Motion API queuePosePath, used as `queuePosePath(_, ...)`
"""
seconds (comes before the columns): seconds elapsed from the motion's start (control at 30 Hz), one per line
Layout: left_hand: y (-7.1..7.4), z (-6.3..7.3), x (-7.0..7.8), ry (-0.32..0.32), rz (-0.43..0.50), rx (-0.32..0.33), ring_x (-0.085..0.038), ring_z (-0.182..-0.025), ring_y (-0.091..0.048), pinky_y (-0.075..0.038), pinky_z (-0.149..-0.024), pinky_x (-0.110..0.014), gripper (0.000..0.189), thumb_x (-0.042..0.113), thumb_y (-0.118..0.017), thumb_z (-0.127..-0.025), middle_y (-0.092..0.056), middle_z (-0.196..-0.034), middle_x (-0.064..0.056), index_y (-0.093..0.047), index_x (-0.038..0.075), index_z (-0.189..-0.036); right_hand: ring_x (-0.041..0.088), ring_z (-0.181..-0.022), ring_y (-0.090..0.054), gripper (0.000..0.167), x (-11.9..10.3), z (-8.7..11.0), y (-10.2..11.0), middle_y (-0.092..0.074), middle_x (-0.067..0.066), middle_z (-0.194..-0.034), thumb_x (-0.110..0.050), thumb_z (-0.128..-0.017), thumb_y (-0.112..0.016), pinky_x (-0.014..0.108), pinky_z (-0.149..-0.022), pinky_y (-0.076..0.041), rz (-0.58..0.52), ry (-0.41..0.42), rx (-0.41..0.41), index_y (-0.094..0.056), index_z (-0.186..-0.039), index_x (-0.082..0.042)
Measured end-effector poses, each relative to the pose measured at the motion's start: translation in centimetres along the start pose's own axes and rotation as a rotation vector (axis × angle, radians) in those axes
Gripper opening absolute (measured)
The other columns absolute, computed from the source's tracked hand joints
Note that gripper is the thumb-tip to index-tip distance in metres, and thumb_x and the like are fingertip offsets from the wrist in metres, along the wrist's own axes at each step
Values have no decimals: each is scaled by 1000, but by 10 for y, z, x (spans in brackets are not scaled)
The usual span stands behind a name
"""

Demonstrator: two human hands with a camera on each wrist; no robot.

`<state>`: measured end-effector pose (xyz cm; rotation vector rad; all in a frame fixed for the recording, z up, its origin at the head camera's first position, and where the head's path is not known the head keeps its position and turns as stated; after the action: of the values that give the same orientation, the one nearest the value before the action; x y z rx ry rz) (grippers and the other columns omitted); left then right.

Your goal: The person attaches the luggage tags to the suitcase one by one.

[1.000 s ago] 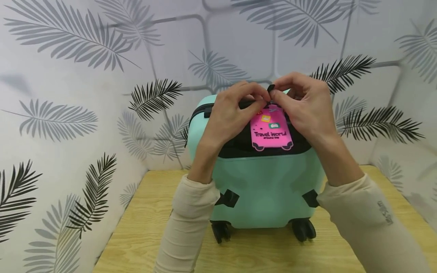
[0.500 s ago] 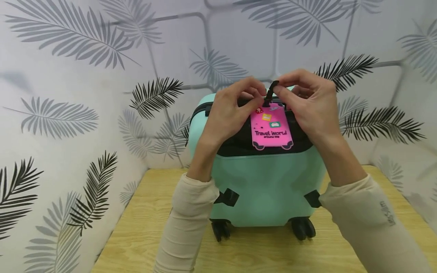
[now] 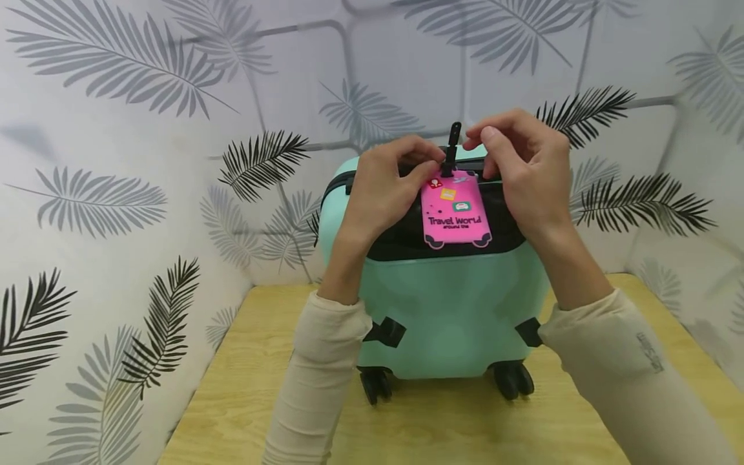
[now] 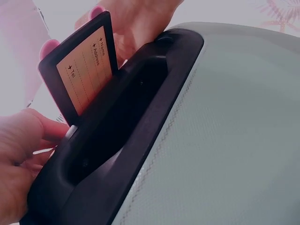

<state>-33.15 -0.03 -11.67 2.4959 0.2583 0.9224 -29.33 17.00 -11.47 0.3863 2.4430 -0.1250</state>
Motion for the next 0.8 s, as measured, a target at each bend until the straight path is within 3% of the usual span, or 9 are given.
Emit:
queuePosePath(0.17,7,-1,-5,15,36,83,-10,-92,-71,-51,-86,-23,17,7,-64,-102,-78,-97,-5,-80,5,-108,19,-67,-59,23,3,-2,-1,-75,2,-93,-12,-104,-56,28,-71,-49,-76,4,-12,-77,-105,-2)
queuePosePath(0.23,13,1,-7,7,48,131,-10,-96,-71,-51,-89,-23,19,8,-62,-103,-78,-98,-4,-80,6,-110,23,-75,-63,26,4,-1,-2,-76,5,-98,-13,-105,-53,28,-76,-52,-114,4,-34,-75,-110,-2)
queuePosePath(0.33,22,6,-10,-13,54,185,-9,-105,-71,-50,-97,-22,20,10,-61,-104,-78,-103,-4,-79,6,-113,25,-94,-67,32,4,2,-3,-76,7,-113,-20,-107,-46,29,-85,-54,-82,-1,-76,-72,-123,-7)
queuePosePath(0.57,36,23,-26,0,55,159,-4,-112,-69,-50,-102,-23,24,19,-64,-104,-75,-121,0,-75,11,-124,26,-132,-57,45,7,14,7,-61,10,-146,-29,-110,-34,35,-112,-45,15,-37,-135,-58,-146,-15)
queuePosePath(0.8,57,39,-55,10,111,175,-12,-115,-69,-48,-108,-28,23,18,-64,-104,-73,-124,-3,-75,12,-124,14,-148,-42,50,20,31,29,-49,2,-159,-34,-112,-27,34,-124,-27,107,-77,-167,-51,-154,-20)
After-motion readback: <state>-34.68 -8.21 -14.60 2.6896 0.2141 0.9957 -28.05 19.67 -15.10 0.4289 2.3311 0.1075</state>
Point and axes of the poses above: each hand's wrist, its own z-axis away from the middle knuckle, its own y-axis out of the back of the hand, x = y × z, the point moved 10 cm from there along -z, towards the middle knuckle
